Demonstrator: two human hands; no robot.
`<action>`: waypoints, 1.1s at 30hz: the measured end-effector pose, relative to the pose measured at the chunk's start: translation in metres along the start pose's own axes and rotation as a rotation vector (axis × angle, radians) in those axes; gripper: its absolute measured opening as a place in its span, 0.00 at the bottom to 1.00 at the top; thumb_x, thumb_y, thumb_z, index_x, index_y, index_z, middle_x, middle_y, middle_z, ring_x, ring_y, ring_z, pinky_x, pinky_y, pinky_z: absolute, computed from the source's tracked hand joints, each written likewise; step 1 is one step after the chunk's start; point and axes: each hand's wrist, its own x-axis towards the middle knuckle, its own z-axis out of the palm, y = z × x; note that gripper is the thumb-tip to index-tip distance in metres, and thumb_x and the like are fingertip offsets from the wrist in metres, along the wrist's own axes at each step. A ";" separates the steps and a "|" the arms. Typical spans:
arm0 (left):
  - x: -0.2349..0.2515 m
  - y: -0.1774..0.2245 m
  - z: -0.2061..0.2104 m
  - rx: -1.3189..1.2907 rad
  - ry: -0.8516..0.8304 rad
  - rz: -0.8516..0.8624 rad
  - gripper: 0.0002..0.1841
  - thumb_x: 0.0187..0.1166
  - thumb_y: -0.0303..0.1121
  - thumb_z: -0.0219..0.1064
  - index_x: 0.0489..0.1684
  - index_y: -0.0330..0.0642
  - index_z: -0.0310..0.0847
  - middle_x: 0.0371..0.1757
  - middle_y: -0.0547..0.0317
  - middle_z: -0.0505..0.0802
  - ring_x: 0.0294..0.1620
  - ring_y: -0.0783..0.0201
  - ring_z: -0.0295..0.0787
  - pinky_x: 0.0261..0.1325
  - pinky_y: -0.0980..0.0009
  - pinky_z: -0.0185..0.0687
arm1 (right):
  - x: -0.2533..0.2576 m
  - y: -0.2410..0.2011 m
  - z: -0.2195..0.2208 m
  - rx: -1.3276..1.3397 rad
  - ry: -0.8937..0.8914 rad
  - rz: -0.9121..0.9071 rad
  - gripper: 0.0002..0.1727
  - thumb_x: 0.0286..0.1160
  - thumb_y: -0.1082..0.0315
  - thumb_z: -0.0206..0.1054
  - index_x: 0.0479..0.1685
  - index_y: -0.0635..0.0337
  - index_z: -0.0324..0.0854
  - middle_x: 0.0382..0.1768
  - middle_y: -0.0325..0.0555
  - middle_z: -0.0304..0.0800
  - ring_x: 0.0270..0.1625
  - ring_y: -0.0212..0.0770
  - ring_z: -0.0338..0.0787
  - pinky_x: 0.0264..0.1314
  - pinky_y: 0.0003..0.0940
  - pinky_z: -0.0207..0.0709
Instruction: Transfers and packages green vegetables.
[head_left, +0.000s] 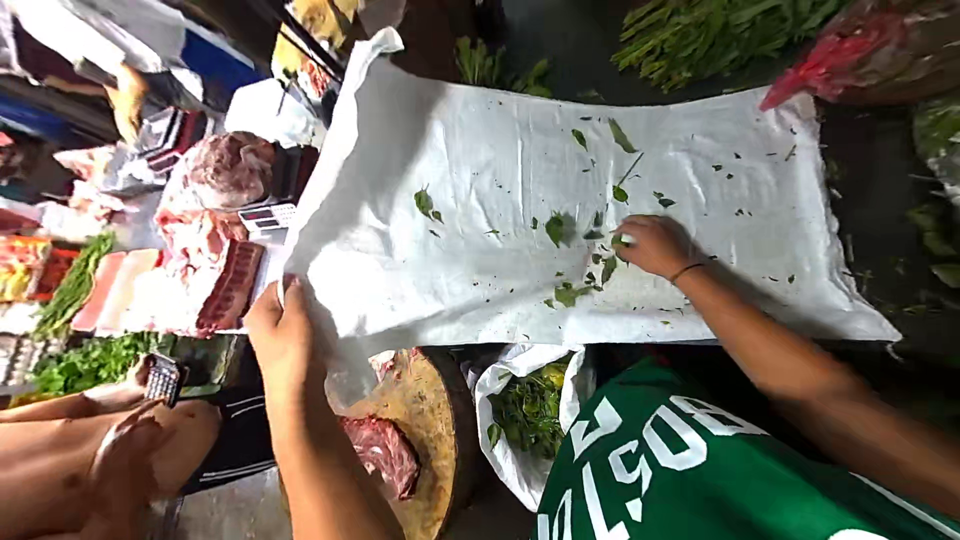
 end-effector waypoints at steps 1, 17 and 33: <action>0.000 0.001 0.000 -0.027 0.022 0.030 0.17 0.92 0.45 0.55 0.38 0.42 0.80 0.25 0.68 0.79 0.23 0.77 0.74 0.30 0.71 0.76 | -0.010 0.014 -0.011 0.068 0.073 0.030 0.19 0.78 0.54 0.71 0.58 0.59 0.90 0.71 0.60 0.84 0.76 0.64 0.80 0.79 0.70 0.67; -0.052 0.076 0.015 0.102 0.063 0.324 0.22 0.94 0.48 0.48 0.38 0.45 0.84 0.22 0.65 0.84 0.22 0.71 0.82 0.28 0.64 0.81 | 0.041 -0.289 -0.011 0.429 0.286 -0.723 0.22 0.78 0.58 0.69 0.71 0.45 0.85 0.77 0.46 0.81 0.83 0.50 0.74 0.85 0.56 0.67; -0.019 0.027 0.035 0.219 -0.194 0.253 0.29 0.75 0.31 0.67 0.80 0.45 0.73 0.74 0.43 0.85 0.73 0.51 0.83 0.75 0.48 0.79 | 0.006 -0.054 0.029 0.172 0.163 0.004 0.21 0.71 0.52 0.74 0.61 0.50 0.90 0.76 0.55 0.80 0.81 0.62 0.72 0.81 0.68 0.64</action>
